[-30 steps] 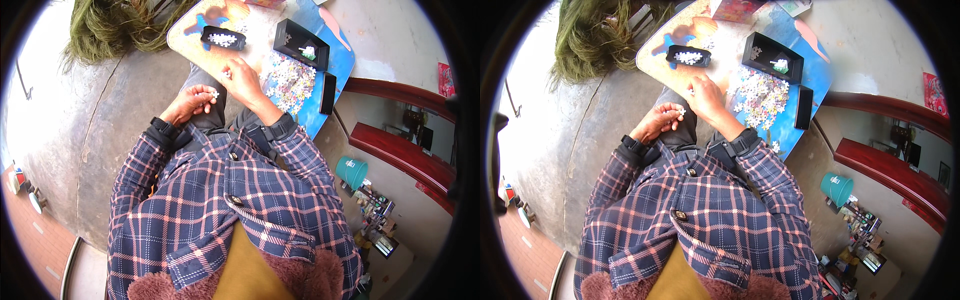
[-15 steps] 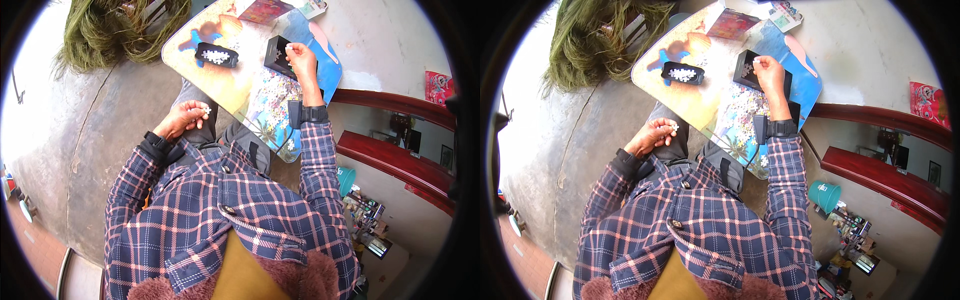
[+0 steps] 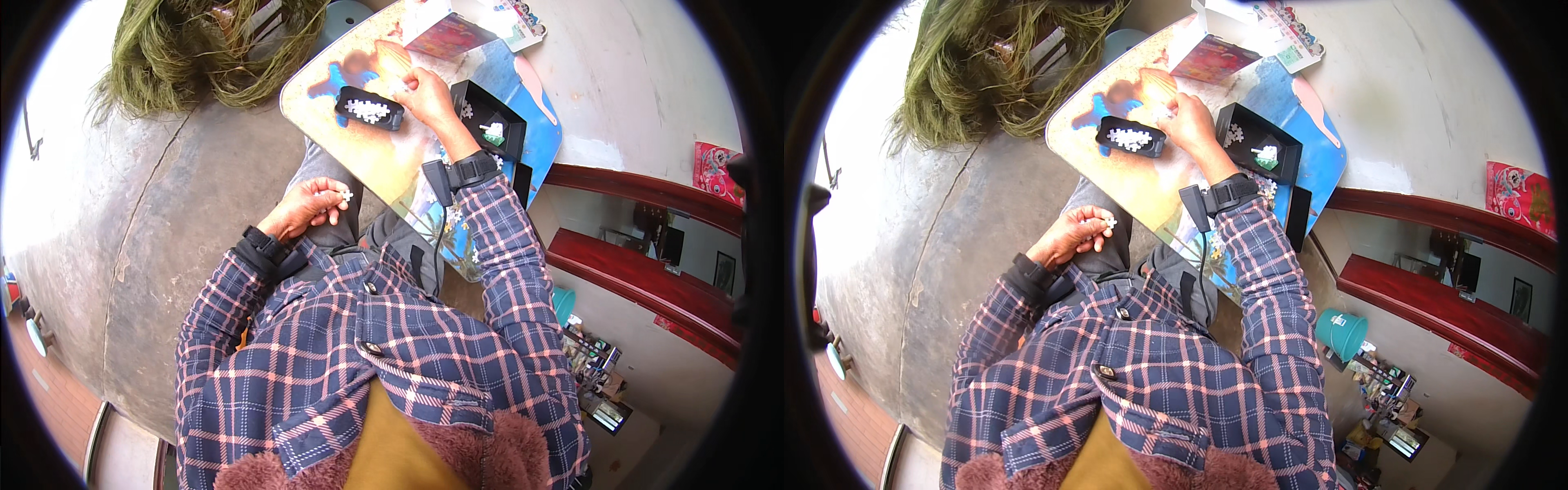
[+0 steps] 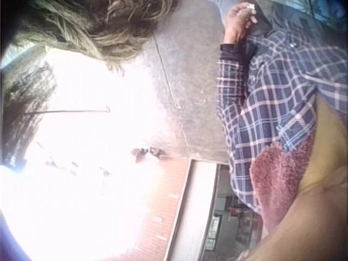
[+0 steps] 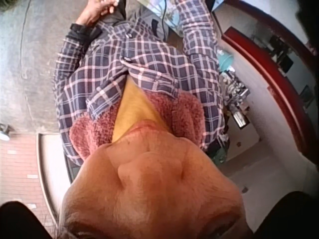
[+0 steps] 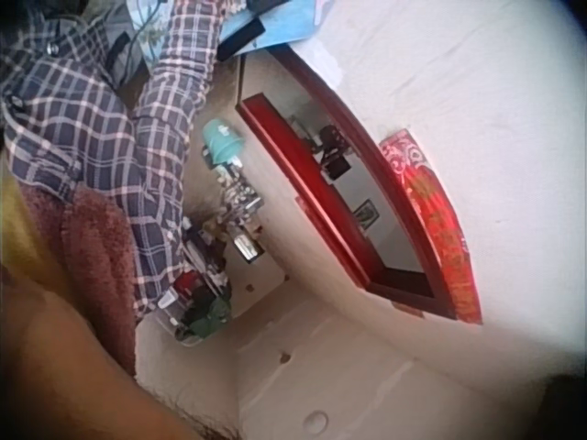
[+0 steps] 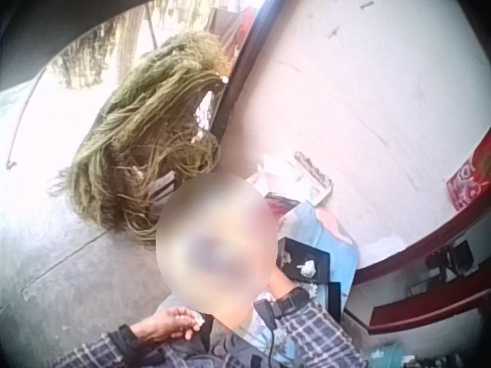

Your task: The person sits on the floor and assembles a jigsaw puzzle by hand. They pick up individual pieces, fit them together, and occasionally place completed sections on the table.

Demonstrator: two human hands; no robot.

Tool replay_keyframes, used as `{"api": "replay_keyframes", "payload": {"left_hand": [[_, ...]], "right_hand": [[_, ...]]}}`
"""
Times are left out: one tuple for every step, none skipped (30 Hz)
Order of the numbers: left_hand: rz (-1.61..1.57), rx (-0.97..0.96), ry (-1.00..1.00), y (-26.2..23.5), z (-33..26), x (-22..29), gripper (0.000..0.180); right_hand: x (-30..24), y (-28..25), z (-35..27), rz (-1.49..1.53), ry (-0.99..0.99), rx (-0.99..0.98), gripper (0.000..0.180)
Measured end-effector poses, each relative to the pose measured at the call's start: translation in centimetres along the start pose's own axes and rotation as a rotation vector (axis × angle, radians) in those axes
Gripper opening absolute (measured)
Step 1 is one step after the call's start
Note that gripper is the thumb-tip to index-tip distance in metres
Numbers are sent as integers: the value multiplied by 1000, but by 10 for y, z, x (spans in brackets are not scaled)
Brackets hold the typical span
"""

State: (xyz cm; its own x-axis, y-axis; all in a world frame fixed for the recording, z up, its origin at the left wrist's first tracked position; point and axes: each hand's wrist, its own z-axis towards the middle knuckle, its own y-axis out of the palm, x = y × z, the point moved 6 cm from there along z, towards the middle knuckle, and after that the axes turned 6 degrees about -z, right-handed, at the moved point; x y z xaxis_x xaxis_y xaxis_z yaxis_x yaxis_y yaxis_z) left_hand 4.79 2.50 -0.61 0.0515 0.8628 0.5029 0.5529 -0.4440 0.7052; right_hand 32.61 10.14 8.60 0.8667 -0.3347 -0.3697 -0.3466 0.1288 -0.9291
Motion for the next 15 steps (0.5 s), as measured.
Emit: {"api": "replay_keyframes", "payload": {"left_hand": [[-5,-8,3,0,0,0,14],[-8,-9,2,0,0,0,14],[-8,-7,-3,0,0,-1,14],[-9,-15,-2,1,0,-1,14],[-8,-17,-4,2,0,-1,14],[-6,-16,-3,2,0,0,14],[-3,-17,-4,3,0,0,14],[-2,-17,-2,3,-1,0,14],[1,-12,0,4,-1,1,15],[-3,-17,1,4,-1,1,15],[-6,-18,3,5,-2,1,15],[-7,-13,2,5,-2,2,15],[-3,-18,5,5,-2,2,15],[4,-18,5,5,-2,2,15],[10,-17,6,5,-2,2,15]], "right_hand": [[2,0,0,-5,21,-9,33],[1,0,1,-3,15,-9,32],[0,0,1,-5,15,-7,31],[-1,1,1,-7,14,-4,31],[-1,1,1,-15,20,-9,30],[-2,2,2,-22,25,-14,29],[-1,0,2,-34,42,-22,29],[-2,1,2,-17,34,-24,29],[-2,0,1,-5,39,-30,29],[-2,0,1,6,47,-37,29],[-2,0,0,22,37,-26,29],[-2,-1,-1,37,31,-16,30],[-1,-1,-2,53,26,-7,30],[-1,-1,-2,79,13,6,31],[-1,-1,-3,107,1,16,32]]}}
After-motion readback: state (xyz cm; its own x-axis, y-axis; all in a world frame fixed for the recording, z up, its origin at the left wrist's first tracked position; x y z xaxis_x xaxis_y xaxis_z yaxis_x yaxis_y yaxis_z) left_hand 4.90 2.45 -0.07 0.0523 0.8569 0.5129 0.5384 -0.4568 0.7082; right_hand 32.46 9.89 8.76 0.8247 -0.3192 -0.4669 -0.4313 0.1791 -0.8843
